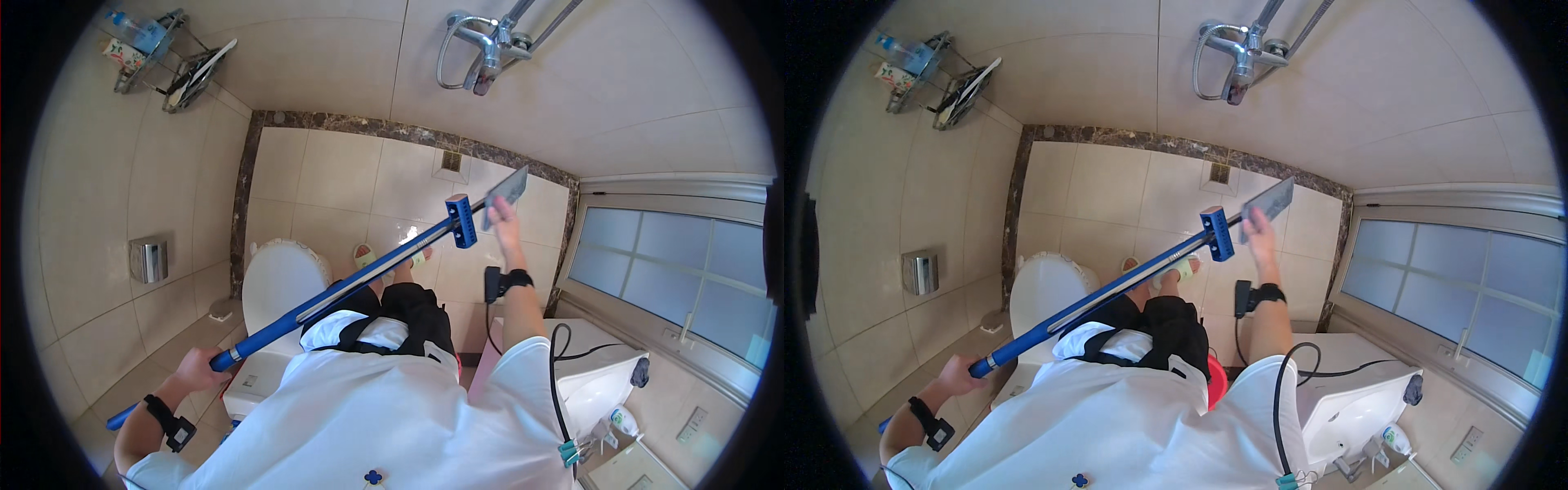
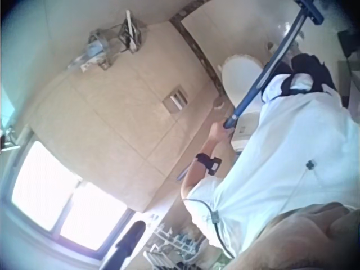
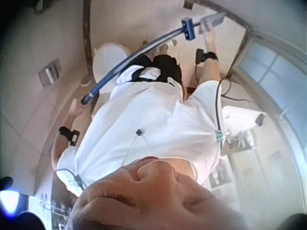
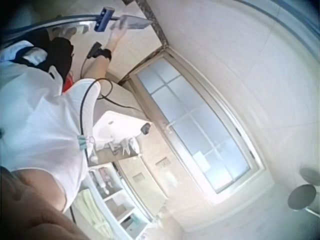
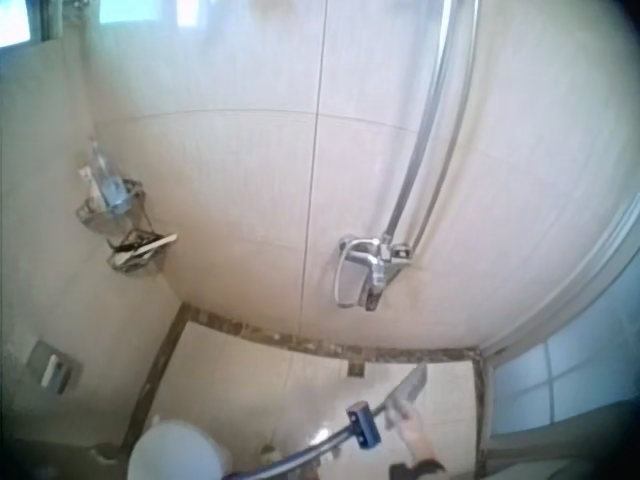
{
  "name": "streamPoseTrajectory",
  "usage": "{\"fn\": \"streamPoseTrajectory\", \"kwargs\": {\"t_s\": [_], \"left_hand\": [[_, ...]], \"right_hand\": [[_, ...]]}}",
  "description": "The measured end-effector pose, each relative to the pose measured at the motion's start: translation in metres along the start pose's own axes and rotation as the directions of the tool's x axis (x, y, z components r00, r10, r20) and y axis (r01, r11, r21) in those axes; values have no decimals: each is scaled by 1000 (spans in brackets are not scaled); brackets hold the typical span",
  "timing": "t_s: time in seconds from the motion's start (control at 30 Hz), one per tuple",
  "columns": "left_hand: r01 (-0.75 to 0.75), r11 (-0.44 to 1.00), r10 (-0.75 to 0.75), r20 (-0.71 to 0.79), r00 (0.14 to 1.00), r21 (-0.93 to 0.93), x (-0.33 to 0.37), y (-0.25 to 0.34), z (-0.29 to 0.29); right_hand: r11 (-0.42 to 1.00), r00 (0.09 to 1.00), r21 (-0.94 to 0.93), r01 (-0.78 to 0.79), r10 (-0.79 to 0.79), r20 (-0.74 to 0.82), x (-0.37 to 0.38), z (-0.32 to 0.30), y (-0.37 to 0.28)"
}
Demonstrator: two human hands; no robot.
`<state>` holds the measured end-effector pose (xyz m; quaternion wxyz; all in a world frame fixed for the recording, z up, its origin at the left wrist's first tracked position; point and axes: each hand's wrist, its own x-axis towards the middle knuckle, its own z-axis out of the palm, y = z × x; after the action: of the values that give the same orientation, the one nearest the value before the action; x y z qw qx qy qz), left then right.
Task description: The person is mopping the floor in a bathroom using a blue mop and a red bucket.
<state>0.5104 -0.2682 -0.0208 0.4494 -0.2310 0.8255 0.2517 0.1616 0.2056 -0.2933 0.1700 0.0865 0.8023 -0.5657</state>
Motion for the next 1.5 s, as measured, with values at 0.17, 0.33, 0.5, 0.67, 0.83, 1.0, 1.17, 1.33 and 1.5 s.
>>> {"fn": "streamPoseTrajectory", "kwargs": {"t_s": [0.17,0.33,0.5,0.67,0.83,1.0,1.17,1.33,1.5], "left_hand": [[25,1000,-24,61,998,-15,16,-2,-5],[38,999,-39,72,997,18,37,25,-11],[-84,991,77,71,994,104,87,38,5],[56,998,-57,199,978,11,89,106,-24],[-347,117,887,60,459,930,83,158,-45],[-492,774,340,395,854,399,50,145,-26],[-386,743,279,-272,921,-547,25,105,15],[-966,-156,342,-929,141,-204,4,155,-52],[-835,-549,546,-766,-338,-23,-19,192,-89]], "right_hand": [[988,981,-150,23,-51,-188,-44,74,42],[599,382,-111,-793,631,675,-108,162,20],[328,351,213,-920,453,820,-133,275,-17],[403,614,505,-764,694,377,-123,314,-27],[370,687,617,-695,594,418,-93,334,16],[412,711,762,-500,698,89,-76,325,-8],[499,701,584,-640,690,179,-58,276,-54],[445,690,660,-605,707,155,-41,234,-58],[-221,611,843,-490,602,513,-87,207,-141]]}}
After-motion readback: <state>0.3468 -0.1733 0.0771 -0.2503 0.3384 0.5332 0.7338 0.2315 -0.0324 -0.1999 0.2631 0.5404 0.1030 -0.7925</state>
